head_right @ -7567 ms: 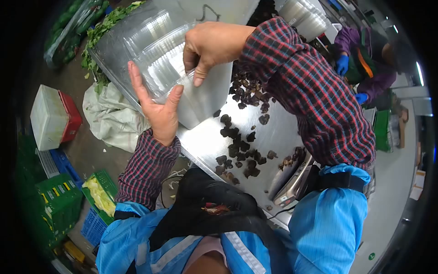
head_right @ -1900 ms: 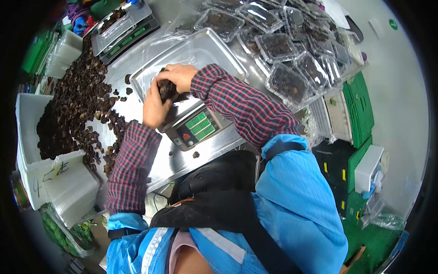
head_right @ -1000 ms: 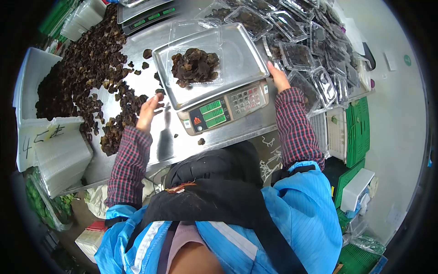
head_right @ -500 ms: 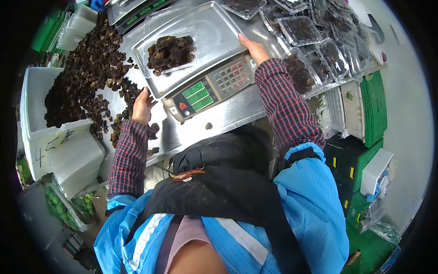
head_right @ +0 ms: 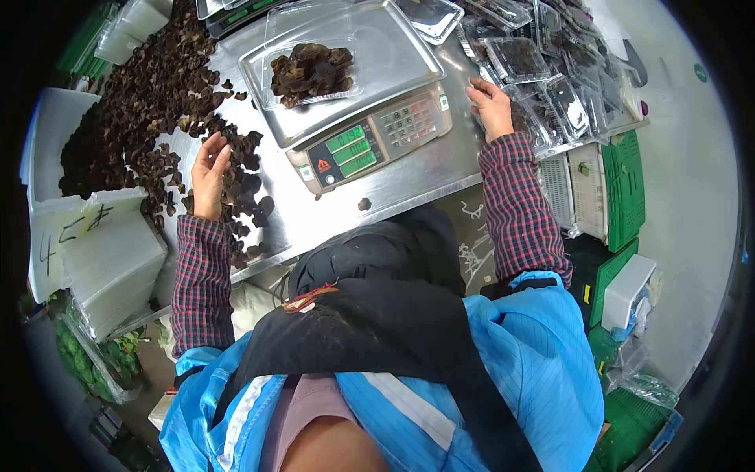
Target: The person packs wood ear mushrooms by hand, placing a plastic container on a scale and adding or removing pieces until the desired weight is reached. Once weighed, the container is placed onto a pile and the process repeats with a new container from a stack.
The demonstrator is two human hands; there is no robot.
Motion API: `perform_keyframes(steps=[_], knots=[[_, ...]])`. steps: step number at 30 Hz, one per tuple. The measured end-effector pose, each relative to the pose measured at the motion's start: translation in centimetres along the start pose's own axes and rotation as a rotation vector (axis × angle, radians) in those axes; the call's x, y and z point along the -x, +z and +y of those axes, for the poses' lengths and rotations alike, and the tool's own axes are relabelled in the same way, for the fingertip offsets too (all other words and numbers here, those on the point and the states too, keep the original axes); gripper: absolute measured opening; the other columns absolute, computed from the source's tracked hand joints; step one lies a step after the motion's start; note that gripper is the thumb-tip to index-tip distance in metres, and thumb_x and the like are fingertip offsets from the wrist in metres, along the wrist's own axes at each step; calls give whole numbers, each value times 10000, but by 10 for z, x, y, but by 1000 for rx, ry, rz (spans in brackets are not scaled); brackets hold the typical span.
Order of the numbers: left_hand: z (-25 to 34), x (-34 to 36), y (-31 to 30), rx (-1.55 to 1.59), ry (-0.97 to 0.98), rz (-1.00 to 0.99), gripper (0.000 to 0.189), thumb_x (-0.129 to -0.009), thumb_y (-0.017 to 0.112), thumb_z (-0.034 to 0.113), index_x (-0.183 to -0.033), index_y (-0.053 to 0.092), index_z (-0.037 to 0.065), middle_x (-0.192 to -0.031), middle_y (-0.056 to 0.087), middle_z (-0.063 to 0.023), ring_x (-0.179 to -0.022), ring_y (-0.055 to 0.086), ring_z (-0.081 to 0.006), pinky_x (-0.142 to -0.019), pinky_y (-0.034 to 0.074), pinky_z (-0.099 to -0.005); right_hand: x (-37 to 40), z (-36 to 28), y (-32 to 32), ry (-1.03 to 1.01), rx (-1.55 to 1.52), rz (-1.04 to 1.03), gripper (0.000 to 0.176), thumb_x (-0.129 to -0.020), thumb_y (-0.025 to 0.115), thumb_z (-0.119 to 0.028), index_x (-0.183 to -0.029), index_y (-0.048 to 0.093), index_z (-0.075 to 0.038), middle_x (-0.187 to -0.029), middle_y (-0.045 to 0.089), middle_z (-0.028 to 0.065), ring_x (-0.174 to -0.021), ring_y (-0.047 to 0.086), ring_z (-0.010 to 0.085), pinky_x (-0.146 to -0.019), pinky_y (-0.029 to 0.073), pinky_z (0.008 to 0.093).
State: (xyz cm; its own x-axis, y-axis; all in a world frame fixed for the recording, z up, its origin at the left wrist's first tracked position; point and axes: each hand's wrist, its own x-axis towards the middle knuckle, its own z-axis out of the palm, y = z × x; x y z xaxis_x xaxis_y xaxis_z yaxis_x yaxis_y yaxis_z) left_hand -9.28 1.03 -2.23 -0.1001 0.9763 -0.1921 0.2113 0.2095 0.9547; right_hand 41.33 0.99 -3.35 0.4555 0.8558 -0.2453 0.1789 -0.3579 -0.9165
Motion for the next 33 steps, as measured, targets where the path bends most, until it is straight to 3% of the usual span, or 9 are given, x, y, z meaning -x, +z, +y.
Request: perform_keyframes(steps=[8, 12, 16, 18, 26, 28, 30, 32, 33], knots=[[21, -30, 11, -351, 371, -50, 570, -809, 740, 213, -1298, 512, 29, -1250, 541, -142, -1145, 533, -251, -933, 459, -375, 16, -28, 42, -99, 19, -154, 394, -866, 656, -220, -1217, 603, -49, -1130, 629, 36, -987, 582, 129, -844, 460, 284], [49, -45, 40, -567, 605, -69, 827, -638, 866, 327, -1316, 486, 45, -1318, 477, -179, -1245, 454, -329, -1039, 384, -421, -2, -48, 71, -157, -4, -225, 319, -834, 686, -154, -1134, 662, -49, -927, 652, 14, -790, 565, 93, -723, 468, 243], [62, -79, 83, -738, 608, -105, 1040, -550, 885, 421, -1389, 397, 49, -1443, 329, -251, -1320, 349, -401, -1097, 321, -448, -22, -78, 112, -252, -5, -379, 369, -823, 697, -134, -1171, 633, -28, -1135, 624, 87, -854, 585, 103, -751, 473, 248], [63, -100, 92, -740, 538, -195, 1020, -554, 889, 383, -1388, 396, 62, -1445, 342, -222, -1316, 369, -387, -1091, 338, -442, -34, -90, 131, -247, 24, -487, 528, -850, 680, -200, -1310, 506, -6, -1262, 550, 127, -1043, 552, 162, -876, 454, 296], [49, -120, 91, -356, 466, -345, 975, -617, 834, 40, -1446, 331, 142, -1497, 291, -151, -1343, 361, -341, -1091, 363, -384, -89, -114, 201, 154, -486, -485, 747, -871, 587, -111, -1484, 166, -32, -1387, 426, 210, -1163, 510, 266, -960, 428, 350], [72, -108, 70, -4, 65, -420, 913, -697, 744, -34, -1471, 292, 144, -1500, 288, -152, -1357, 343, -308, -1082, 350, -381, -99, -116, 192, -4, -580, -625, 688, -865, 533, -56, -1475, 217, -23, -1402, 428, 167, -1182, 496, 272, -999, 405, 371], [51, -111, 49, 58, 57, -290, 645, -876, 634, 151, -1451, 345, 106, -1386, 438, -135, -1182, 508, -240, -995, 409, -342, -92, -111, 178, -130, -430, -698, 645, -848, 486, -16, -1464, 306, -80, -1355, 485, 131, -1190, 489, 249, -1000, 405, 372], [66, -96, 34, 22, -315, -390, 563, -949, 519, 447, -1304, 485, 11, -1099, 579, -65, -895, 617, -152, -728, 481, -291, -60, -99, 163, -503, 139, -767, 669, -834, 479, -10, -1465, 324, -165, -1273, 528, 169, -1112, 531, 260, -954, 430, 377], [70, -86, 37, 23, -306, -442, 495, -952, 539, 400, -1221, 511, -15, -1060, 587, -77, -806, 639, -147, -648, 492, -282, -45, -95, 143, -675, 458, -758, 685, -827, 475, -7, -1466, 333, -208, -1231, 549, 188, -1073, 551, 266, -932, 442, 380]])
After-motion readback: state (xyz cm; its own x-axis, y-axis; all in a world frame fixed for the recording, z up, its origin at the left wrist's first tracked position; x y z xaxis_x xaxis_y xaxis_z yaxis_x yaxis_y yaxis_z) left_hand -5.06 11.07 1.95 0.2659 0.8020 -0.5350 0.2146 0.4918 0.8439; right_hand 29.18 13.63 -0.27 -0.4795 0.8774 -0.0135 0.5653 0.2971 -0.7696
